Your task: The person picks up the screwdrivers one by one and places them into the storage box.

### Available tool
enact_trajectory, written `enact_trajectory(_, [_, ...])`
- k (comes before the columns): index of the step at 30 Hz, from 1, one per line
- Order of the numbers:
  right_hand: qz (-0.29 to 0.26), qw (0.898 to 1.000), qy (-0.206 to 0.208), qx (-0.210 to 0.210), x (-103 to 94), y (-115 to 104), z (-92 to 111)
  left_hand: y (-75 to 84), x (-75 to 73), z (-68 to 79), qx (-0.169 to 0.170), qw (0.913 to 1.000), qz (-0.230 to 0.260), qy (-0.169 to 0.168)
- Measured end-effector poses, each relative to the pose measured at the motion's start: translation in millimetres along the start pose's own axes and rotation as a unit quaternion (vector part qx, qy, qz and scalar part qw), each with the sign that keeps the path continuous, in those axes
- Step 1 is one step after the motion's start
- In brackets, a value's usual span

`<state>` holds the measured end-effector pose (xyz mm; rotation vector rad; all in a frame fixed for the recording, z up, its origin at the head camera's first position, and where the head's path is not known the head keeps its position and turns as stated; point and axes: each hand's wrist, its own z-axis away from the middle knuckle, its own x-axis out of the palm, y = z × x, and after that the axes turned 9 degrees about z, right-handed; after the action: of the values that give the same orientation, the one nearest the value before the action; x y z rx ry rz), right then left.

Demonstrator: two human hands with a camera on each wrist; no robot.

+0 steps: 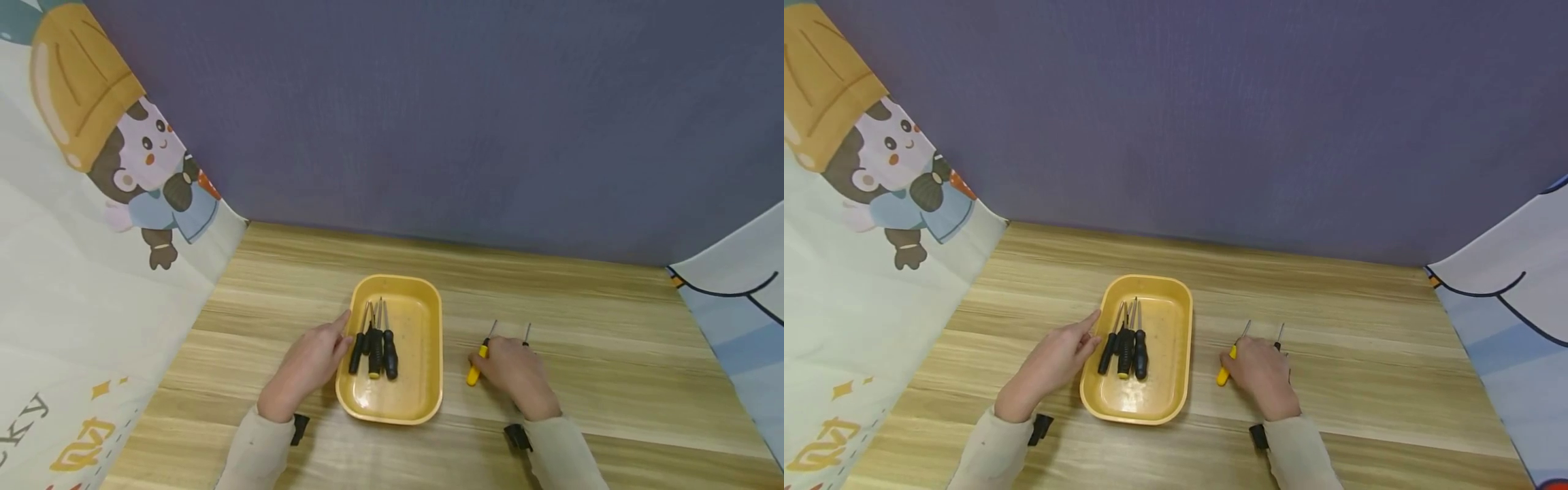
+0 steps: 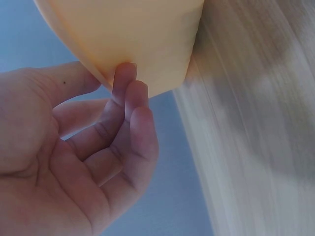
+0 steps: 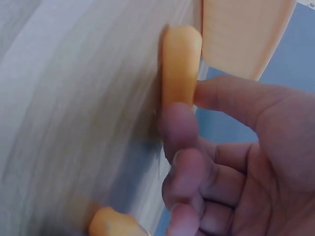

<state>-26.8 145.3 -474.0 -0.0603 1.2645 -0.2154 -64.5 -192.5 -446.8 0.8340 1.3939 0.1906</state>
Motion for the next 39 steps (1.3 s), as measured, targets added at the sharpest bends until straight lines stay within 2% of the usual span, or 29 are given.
enact_trajectory(16, [-0.017, 1.000, -0.018, 0.003, -7.9, 2.5, -1.2, 1.0, -0.6, -1.8, -0.007, 1.0000, 0.000, -0.004])
enact_trajectory(22, [-0.027, 0.999, -0.001, -0.019, -19.0, -4.9, 0.5, 1.5, -1.2, -2.2, -0.008, 1.0000, 0.003, -0.006])
enact_trajectory(33, [0.003, 0.995, 0.050, -0.088, -56.6, -43.9, 10.2, 2.2, -1.9, -1.4, -0.015, 0.9999, 0.001, -0.009])
enact_trajectory(39, [0.014, 0.991, 0.054, -0.120, -66.1, -72.6, 10.6, 1.9, -1.6, -0.5, -0.017, 0.9998, 0.005, -0.009])
